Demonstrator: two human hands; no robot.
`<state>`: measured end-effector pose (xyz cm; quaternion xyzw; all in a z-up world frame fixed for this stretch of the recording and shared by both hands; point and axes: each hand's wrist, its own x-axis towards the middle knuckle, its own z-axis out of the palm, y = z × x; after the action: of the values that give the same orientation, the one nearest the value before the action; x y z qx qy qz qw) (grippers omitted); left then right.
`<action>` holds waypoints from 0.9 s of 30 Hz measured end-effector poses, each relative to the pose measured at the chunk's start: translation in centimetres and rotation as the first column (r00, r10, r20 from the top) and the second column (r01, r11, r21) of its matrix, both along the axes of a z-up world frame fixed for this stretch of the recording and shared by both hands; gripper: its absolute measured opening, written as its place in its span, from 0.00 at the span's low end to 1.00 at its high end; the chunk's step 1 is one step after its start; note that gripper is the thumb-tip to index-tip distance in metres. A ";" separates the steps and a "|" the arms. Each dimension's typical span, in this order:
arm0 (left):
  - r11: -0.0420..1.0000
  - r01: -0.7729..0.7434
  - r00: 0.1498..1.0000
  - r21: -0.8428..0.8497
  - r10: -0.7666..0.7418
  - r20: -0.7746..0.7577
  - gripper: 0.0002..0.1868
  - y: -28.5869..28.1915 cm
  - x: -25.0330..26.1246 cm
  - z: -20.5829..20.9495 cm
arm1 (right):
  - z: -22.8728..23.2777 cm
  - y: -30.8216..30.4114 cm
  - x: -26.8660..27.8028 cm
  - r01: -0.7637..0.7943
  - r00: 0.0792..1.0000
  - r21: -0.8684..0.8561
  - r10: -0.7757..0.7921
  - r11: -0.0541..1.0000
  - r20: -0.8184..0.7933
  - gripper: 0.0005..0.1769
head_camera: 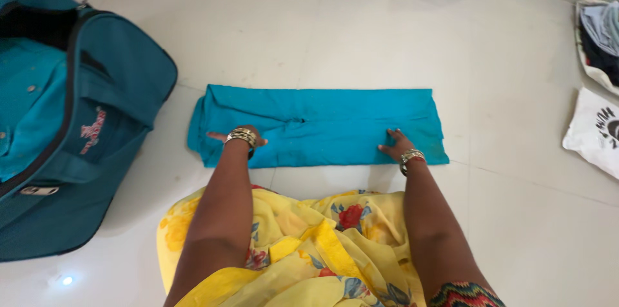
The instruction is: The person buttons a blue shirt on the floor, handling the collar and small white buttons by hand.
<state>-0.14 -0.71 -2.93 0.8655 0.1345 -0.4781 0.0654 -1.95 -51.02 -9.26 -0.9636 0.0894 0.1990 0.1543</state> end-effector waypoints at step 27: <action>0.994 -0.068 0.891 -0.090 0.101 0.443 0.52 -0.3 0.8 -2.5 | -0.5 -1.1 1.5 0.006 1.000 0.014 -0.006 1.000 -0.023 0.48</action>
<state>0.68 -0.98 -5.40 0.9425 0.1362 -0.2677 0.1466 -0.49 -52.07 -9.76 -0.9600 0.0927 0.2100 0.1606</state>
